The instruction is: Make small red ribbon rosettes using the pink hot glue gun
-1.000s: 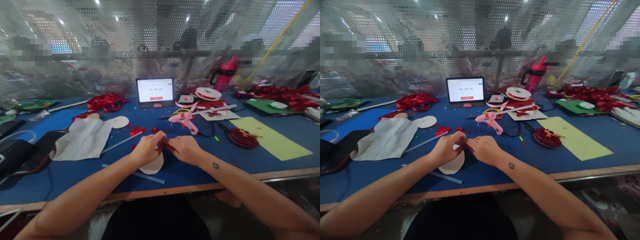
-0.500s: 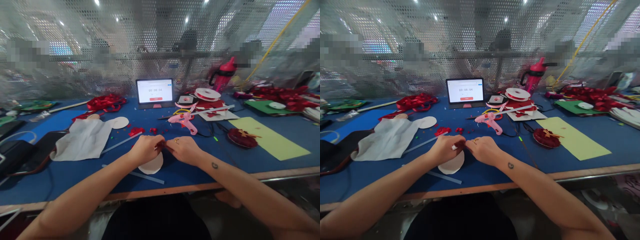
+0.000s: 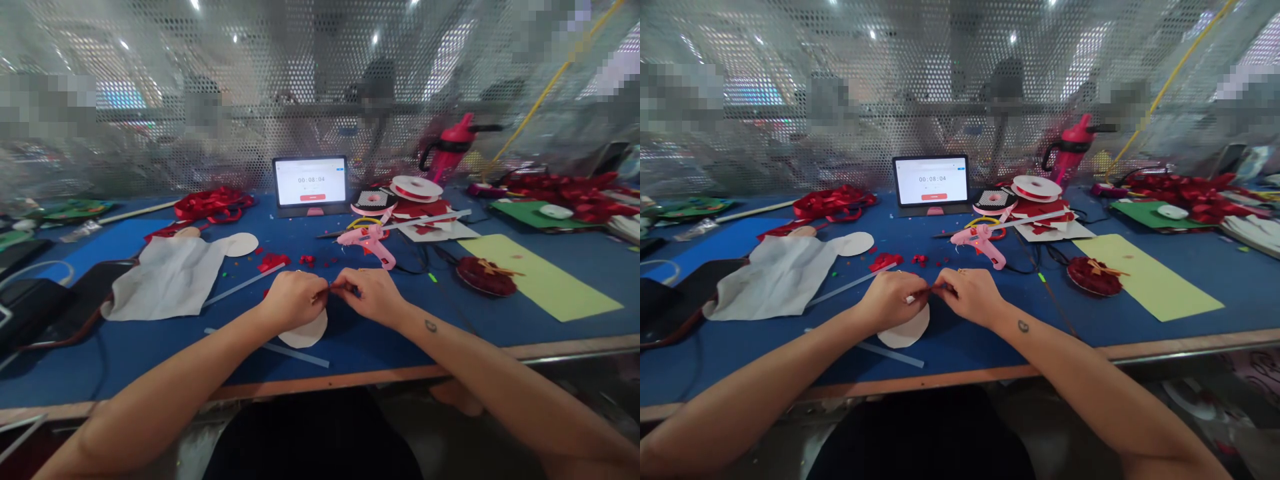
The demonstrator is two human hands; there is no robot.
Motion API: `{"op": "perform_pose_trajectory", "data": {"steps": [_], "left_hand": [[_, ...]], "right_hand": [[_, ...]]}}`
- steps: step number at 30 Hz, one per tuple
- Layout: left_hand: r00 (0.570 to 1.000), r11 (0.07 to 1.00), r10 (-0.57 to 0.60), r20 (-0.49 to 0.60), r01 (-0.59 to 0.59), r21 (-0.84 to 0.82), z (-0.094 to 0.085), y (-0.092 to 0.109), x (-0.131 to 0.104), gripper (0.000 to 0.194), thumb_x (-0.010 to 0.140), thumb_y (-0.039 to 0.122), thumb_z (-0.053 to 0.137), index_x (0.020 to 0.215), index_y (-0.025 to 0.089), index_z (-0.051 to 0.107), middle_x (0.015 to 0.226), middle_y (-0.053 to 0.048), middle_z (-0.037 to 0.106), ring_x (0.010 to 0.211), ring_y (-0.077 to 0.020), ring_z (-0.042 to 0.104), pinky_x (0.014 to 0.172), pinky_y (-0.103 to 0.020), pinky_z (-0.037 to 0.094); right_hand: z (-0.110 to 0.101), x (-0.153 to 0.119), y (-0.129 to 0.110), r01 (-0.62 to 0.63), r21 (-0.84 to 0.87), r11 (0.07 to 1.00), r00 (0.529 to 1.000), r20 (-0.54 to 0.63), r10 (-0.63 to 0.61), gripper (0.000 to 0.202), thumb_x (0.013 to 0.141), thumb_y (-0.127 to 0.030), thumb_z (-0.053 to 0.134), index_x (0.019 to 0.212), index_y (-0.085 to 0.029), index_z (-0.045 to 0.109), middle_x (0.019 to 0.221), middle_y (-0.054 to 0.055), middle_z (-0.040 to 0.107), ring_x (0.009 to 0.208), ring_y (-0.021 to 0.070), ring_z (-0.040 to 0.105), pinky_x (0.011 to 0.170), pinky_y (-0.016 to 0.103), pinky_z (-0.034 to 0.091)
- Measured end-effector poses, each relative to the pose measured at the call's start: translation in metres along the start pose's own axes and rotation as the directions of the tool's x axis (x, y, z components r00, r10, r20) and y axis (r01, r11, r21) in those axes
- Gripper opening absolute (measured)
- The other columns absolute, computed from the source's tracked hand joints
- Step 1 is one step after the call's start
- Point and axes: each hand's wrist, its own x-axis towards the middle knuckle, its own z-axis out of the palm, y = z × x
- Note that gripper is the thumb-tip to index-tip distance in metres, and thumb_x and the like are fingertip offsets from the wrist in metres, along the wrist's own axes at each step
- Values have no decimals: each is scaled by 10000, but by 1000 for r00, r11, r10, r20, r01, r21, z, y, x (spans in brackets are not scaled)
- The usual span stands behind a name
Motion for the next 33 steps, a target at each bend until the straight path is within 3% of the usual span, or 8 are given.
{"op": "perform_pose_trajectory", "data": {"steps": [9,13,17,21,24,28,30,33], "left_hand": [[968,803,-231,100,248,-542,-5,-4,6,133,735,189,550,761,159,678,652,2,672,583,-107,600,550,-181,439],[954,707,-224,198,299,-641,-4,-7,7,135,724,244,613,797,150,676,696,-9,686,637,-125,623,593,-193,478],[965,747,-202,170,264,-611,-4,-7,6,198,766,327,596,806,148,669,677,-9,671,599,-107,598,562,-183,457],[986,861,-136,99,167,-480,-6,-6,6,186,807,255,528,740,156,670,627,-3,654,574,-100,575,540,-182,422],[989,869,-144,19,136,-476,-11,-10,6,182,792,235,531,711,150,670,636,-14,662,587,-109,587,562,-194,439],[913,778,-394,-105,270,-567,-17,-29,7,207,782,302,547,742,141,671,679,-33,680,616,-128,620,585,-206,481],[853,729,-507,-123,348,-590,-17,-44,8,250,780,352,551,789,134,672,671,-38,680,617,-139,630,591,-219,494],[810,713,-580,-85,454,-535,-10,-66,9,280,751,388,585,802,131,685,669,-49,687,618,-158,639,574,-226,485]], "right_hand": [[-7,3,0,-139,287,948,990,53,130,124,827,-284,505,829,-178,568,525,-44,543,475,76,462,503,201,316],[-7,4,1,-219,391,894,976,102,195,143,829,-302,505,829,-169,557,516,-39,547,450,76,473,483,201,335],[-6,5,0,-237,451,860,971,125,203,144,819,-304,519,821,-166,559,506,-41,543,446,77,491,480,195,360],[-6,5,-1,-240,462,854,970,159,187,138,818,-290,518,834,-162,569,526,-31,567,466,83,532,473,190,363],[-6,5,2,-210,467,859,976,151,156,173,834,-300,495,896,-157,570,551,-21,585,491,89,557,491,193,384],[-11,14,10,-179,395,901,983,118,144,209,843,-321,473,933,-162,575,532,-26,573,481,93,533,494,209,381],[-16,23,10,-168,364,916,985,104,139,211,840,-328,469,916,-165,580,515,-33,560,456,89,507,470,210,360],[-20,41,3,-157,402,902,988,59,146,203,834,-320,468,881,-159,582,522,-33,551,474,86,525,488,209,376]]}}
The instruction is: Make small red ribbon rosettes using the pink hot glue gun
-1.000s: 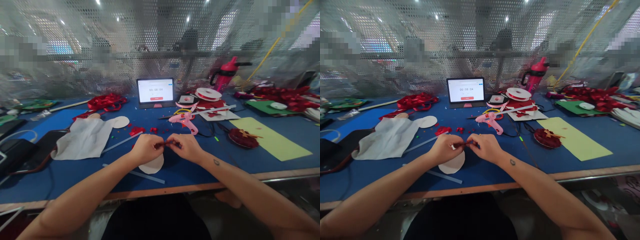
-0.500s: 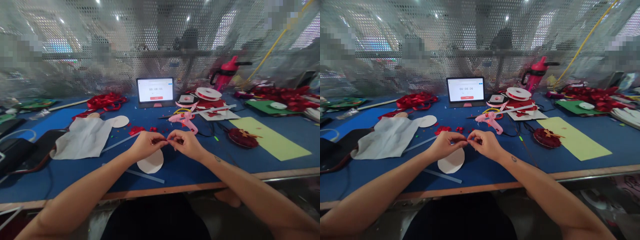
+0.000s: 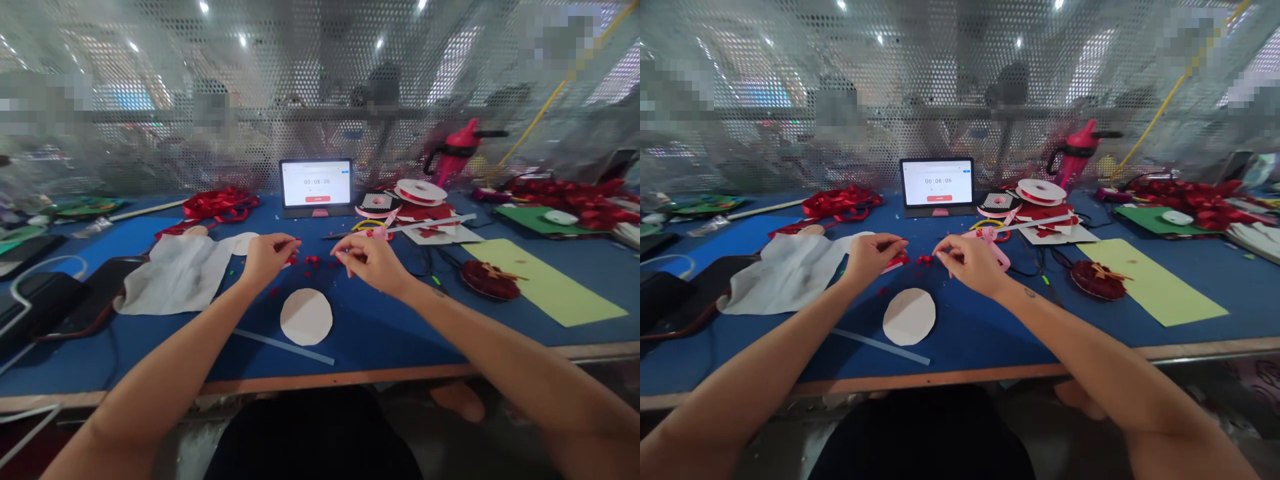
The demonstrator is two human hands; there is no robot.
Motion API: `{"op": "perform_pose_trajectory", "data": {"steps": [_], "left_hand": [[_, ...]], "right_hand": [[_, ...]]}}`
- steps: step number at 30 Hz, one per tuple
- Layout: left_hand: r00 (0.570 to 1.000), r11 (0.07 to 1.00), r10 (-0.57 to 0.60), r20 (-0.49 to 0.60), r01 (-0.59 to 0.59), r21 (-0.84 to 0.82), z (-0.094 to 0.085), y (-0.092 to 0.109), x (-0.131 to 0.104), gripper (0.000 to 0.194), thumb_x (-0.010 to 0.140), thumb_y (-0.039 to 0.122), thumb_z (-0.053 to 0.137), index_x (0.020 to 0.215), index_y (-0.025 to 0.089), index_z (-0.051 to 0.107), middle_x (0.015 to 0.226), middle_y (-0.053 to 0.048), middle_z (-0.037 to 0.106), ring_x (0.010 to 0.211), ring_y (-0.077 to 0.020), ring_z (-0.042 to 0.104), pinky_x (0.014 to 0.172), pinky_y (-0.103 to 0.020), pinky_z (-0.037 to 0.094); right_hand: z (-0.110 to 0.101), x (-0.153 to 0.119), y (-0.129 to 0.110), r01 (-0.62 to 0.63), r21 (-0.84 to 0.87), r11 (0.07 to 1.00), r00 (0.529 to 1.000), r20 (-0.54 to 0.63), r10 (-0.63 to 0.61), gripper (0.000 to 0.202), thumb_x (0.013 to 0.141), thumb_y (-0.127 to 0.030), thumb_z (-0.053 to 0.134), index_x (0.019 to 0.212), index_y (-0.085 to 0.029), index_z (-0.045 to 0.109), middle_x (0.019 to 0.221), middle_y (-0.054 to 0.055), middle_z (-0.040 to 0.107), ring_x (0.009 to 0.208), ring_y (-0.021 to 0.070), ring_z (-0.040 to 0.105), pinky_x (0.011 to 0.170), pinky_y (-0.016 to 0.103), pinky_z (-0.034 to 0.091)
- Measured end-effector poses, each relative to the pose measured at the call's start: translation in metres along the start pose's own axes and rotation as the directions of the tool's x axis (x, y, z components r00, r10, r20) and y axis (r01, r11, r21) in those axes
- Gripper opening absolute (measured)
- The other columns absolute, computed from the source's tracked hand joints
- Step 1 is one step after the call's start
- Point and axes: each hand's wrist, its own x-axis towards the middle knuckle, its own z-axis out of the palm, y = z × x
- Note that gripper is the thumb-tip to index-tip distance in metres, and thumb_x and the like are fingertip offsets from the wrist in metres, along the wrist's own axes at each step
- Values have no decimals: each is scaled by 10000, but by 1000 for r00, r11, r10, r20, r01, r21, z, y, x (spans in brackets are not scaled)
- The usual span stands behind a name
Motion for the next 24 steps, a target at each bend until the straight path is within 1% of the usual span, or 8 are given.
{"op": "perform_pose_trajectory", "data": {"steps": [4,9,15,17,18,20,21,24], "left_hand": [[997,986,-32,65,21,164,2,-17,9,281,755,346,580,905,138,694,680,-56,697,629,-174,640,615,-253,476],[990,902,46,131,-98,420,0,-15,9,243,787,262,510,904,189,711,786,-51,710,680,-187,627,665,-272,449],[994,871,104,42,-112,478,-14,0,9,240,778,337,519,853,212,709,786,-27,705,659,-168,600,613,-241,409],[993,871,79,85,-110,480,-24,5,11,236,752,361,543,798,200,709,704,-28,690,627,-162,588,569,-230,386],[986,866,50,161,-123,485,-30,7,12,231,728,374,566,757,194,708,662,-26,679,595,-155,577,540,-223,368],[931,862,-13,364,-174,476,-40,7,14,217,679,395,604,666,201,701,579,-4,646,525,-129,546,494,-206,330],[878,868,-49,476,-199,455,-44,7,15,197,652,391,624,663,211,702,555,10,634,504,-120,537,485,-199,324],[746,864,-112,656,-253,435,-48,2,16,154,583,369,670,650,234,700,557,27,634,534,-121,553,501,-191,338]], "right_hand": [[13,17,-5,-25,67,997,996,-82,31,205,833,-313,468,875,-153,588,499,-37,540,475,83,527,516,214,390],[28,16,14,-62,35,997,993,-102,65,228,841,-335,453,883,-159,592,507,-34,556,467,83,512,517,219,372],[25,1,9,11,-283,959,983,178,41,319,747,-489,581,874,-200,623,572,-41,582,526,87,506,518,214,277],[26,-2,1,8,-378,926,963,252,94,367,729,-545,577,881,-214,622,573,-41,579,529,94,507,506,216,241],[28,-3,-3,6,-412,911,954,275,118,378,727,-561,570,882,-219,619,577,-39,580,534,99,512,503,218,229],[31,-5,-7,7,-456,890,941,304,148,376,734,-569,558,881,-227,610,593,-32,586,550,108,524,500,220,217],[32,-6,-8,9,-468,883,938,311,155,373,736,-569,555,882,-229,605,602,-29,589,557,111,529,499,220,216],[35,-6,-7,-4,-485,875,933,314,178,374,735,-563,557,901,-229,587,618,-27,594,565,118,535,497,223,222]]}}
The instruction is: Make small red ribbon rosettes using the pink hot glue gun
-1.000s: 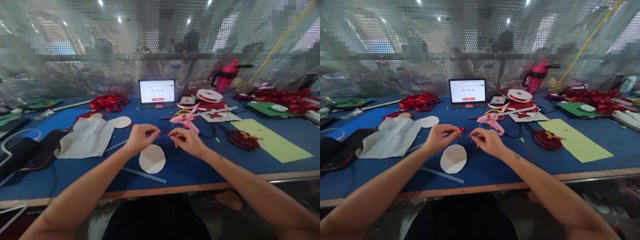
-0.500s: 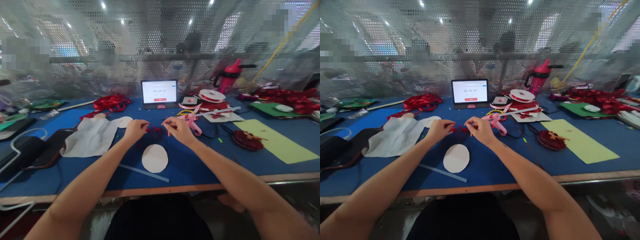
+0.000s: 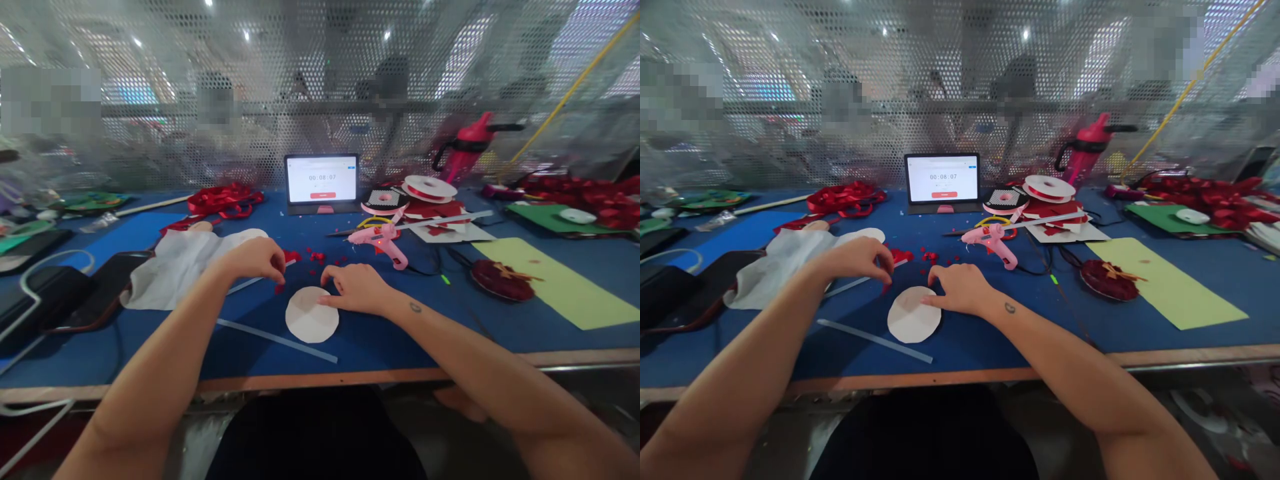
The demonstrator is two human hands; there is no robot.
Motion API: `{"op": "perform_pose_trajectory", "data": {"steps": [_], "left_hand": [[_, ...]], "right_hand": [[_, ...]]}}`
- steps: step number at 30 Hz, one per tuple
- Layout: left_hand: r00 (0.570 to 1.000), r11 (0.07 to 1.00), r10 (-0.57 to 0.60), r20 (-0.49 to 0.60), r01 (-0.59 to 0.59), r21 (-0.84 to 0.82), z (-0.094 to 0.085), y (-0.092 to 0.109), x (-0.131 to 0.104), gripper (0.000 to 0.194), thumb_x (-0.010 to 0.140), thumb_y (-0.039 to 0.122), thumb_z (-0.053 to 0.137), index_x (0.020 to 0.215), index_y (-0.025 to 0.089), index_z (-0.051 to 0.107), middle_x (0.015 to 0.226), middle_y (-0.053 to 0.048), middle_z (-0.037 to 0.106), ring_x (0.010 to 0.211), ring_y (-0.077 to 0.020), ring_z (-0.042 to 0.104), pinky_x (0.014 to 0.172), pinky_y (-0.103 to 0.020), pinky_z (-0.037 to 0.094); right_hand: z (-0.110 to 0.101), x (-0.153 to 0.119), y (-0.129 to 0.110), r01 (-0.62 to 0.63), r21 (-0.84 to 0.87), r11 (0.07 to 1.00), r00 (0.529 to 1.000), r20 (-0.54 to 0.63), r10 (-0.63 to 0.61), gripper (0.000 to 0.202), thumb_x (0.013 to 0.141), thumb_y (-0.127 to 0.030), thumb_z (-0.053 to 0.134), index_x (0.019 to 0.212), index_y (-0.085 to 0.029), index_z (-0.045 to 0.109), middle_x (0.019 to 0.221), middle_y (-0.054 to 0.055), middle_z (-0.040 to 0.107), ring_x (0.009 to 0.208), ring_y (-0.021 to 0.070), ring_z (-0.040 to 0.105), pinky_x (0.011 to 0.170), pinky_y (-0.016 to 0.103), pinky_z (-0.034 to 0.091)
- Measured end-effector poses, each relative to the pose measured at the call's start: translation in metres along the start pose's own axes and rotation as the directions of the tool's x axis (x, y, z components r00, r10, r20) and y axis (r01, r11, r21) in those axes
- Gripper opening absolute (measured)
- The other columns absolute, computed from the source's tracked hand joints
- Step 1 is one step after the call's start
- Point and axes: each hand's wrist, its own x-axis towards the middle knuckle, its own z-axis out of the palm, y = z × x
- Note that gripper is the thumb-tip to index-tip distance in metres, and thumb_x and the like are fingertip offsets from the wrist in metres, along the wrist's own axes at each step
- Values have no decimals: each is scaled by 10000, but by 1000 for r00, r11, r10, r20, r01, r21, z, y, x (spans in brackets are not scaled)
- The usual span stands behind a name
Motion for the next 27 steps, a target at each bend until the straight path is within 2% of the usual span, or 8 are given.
{"op": "perform_pose_trajectory", "data": {"steps": [5,10,14,16,19,23,25,27], "left_hand": [[996,996,-28,88,21,82,9,2,3,107,538,290,687,610,211,682,580,7,643,557,-144,561,501,-208,342],[992,999,13,129,-19,49,11,4,3,52,577,233,630,574,211,677,538,10,628,519,-130,556,476,-200,345],[979,999,25,204,-32,34,7,3,3,72,612,233,617,608,180,666,552,9,615,528,-116,539,480,-193,339],[976,998,62,206,-68,20,5,4,3,113,640,267,617,636,161,655,573,6,605,550,-112,527,504,-195,343],[978,984,147,150,-129,-123,2,6,2,175,696,309,584,740,151,644,681,1,624,634,-117,541,570,-201,377],[974,847,218,60,-158,-508,0,12,0,194,710,299,589,830,147,602,816,-7,639,753,-127,568,687,-221,430],[986,733,148,-82,-165,-660,1,14,0,195,704,313,616,781,141,567,840,-20,639,747,-119,568,694,-229,442],[972,632,3,-237,-185,-752,2,16,0,221,701,324,639,735,136,529,912,-45,640,714,-98,564,659,-217,447]], "right_hand": [[2,2,0,-48,50,998,998,33,47,312,718,-508,597,851,-226,588,615,-29,596,594,126,547,513,224,264],[2,2,-2,-119,160,980,992,57,111,240,724,-437,604,813,-214,598,610,-30,608,612,121,558,526,227,303],[1,1,-4,-156,179,971,986,85,143,373,659,-546,626,839,-220,604,647,-16,622,625,137,566,510,231,300],[1,1,-4,-159,205,966,985,105,140,397,622,-557,651,818,-215,596,641,-16,615,608,135,561,505,230,301],[1,2,0,-144,369,918,988,104,113,306,696,-480,610,791,-196,551,577,-34,570,518,105,533,492,219,321],[-2,4,9,-38,575,818,983,-125,133,284,773,-466,536,765,-188,479,527,-52,517,443,82,483,475,210,335],[-4,4,13,26,528,849,932,-319,170,306,767,-485,549,749,-190,470,517,-49,507,454,84,464,477,212,318],[-5,4,15,57,442,895,859,-479,182,302,775,-481,548,744,-191,468,518,-44,502,468,85,448,482,217,301]]}}
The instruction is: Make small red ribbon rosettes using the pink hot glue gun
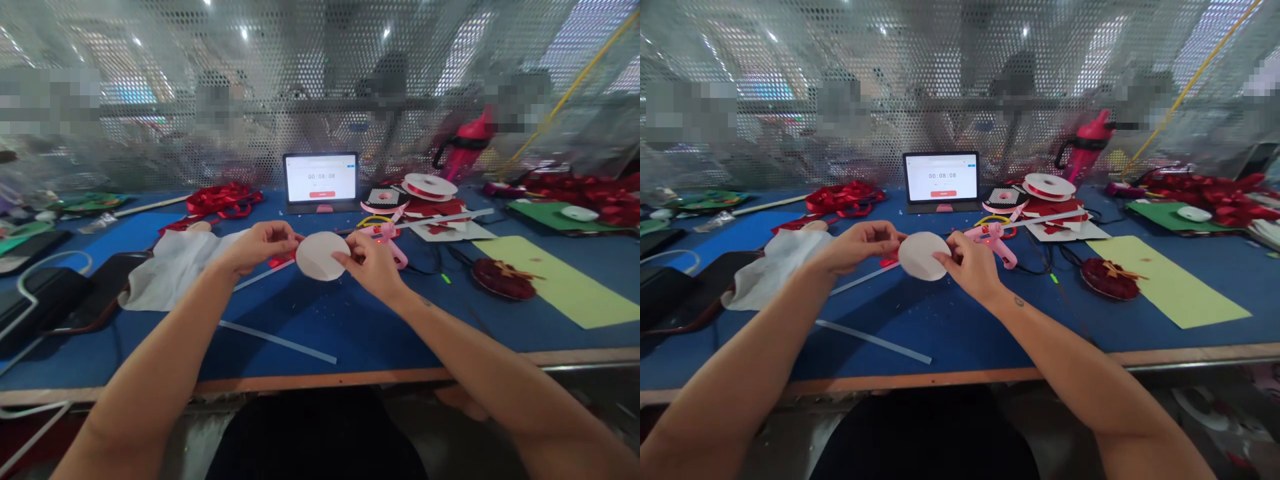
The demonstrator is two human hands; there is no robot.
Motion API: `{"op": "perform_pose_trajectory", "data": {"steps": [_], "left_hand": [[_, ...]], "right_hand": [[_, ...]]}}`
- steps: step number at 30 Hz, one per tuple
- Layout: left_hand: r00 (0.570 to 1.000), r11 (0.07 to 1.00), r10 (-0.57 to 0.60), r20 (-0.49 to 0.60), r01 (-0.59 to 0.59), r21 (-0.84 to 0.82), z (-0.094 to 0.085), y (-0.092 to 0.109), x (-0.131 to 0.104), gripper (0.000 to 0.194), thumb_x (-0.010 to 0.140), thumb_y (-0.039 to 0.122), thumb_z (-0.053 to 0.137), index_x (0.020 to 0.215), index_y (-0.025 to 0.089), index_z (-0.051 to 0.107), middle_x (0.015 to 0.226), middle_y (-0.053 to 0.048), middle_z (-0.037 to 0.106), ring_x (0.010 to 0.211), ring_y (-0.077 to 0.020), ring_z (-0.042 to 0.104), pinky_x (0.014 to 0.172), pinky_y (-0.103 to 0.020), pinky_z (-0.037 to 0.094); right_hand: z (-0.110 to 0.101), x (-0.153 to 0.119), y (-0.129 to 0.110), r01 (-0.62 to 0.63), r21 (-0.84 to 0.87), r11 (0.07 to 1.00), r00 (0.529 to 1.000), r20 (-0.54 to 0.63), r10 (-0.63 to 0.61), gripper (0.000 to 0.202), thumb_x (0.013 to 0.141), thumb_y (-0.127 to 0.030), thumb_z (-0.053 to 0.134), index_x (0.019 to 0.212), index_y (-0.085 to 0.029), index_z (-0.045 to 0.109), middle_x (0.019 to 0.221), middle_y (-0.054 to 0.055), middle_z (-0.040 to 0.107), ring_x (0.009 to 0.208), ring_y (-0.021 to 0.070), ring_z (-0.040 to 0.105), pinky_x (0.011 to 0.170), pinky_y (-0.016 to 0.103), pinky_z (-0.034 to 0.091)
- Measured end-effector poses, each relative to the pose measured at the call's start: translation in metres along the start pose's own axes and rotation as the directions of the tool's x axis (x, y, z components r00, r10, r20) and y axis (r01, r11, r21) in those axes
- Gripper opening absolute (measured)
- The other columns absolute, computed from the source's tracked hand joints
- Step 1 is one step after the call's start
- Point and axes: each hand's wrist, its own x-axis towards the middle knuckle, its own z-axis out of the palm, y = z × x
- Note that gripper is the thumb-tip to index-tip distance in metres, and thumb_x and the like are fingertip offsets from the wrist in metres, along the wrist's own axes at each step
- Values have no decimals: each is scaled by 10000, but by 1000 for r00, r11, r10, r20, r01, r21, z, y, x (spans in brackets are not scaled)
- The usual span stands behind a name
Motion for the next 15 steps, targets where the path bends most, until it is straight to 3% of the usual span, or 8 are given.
{"op": "perform_pose_trajectory", "data": {"steps": [2,4,7,8,10,13,15], "left_hand": [[993,997,14,-117,-23,-70,2,0,0,246,691,325,665,713,132,514,1017,-69,623,673,-73,553,614,-198,442],[997,996,37,-74,-43,-83,5,1,-1,253,678,324,685,707,128,528,1031,-76,617,614,-55,531,563,-187,430],[998,997,57,1,-57,-55,11,0,0,243,672,326,696,717,127,563,813,-44,636,537,-53,504,493,-176,400],[998,997,60,-26,-61,-40,13,-2,2,238,669,321,699,717,127,571,724,-25,623,522,-56,501,480,-172,392],[979,997,69,-194,-74,-19,15,-8,6,221,656,299,708,702,126,579,640,-3,600,532,-65,520,501,-172,410],[862,998,-18,-506,-18,-65,10,-23,14,184,653,260,693,671,125,569,572,11,581,470,-65,507,459,-176,408],[776,992,-93,-623,16,-129,3,-34,19,140,660,210,675,668,121,567,559,7,579,467,-69,523,453,-174,413]], "right_hand": [[0,0,1,38,-55,998,996,-78,-42,293,793,-475,530,747,-192,472,531,-39,507,481,87,444,487,220,294],[1,0,3,43,-88,995,995,-86,-50,308,797,-494,517,751,-192,482,540,-34,515,488,91,449,491,223,299],[3,0,4,34,-72,997,997,-72,-39,339,790,-526,513,772,-188,499,551,-22,544,502,102,479,500,229,322],[4,1,4,32,-47,998,997,-67,-36,341,792,-527,511,799,-186,504,557,-18,561,507,106,494,506,230,333],[3,2,4,23,9,1000,998,-59,-23,342,810,-518,491,875,-182,505,570,-13,594,515,109,522,518,231,351],[-2,4,4,-8,20,1000,999,-34,9,327,851,-495,426,884,-181,513,554,-13,600,506,106,541,520,230,357],[-8,5,4,-28,-73,997,999,23,29,321,853,-479,424,798,-183,534,544,-12,594,507,104,548,519,231,344]]}}
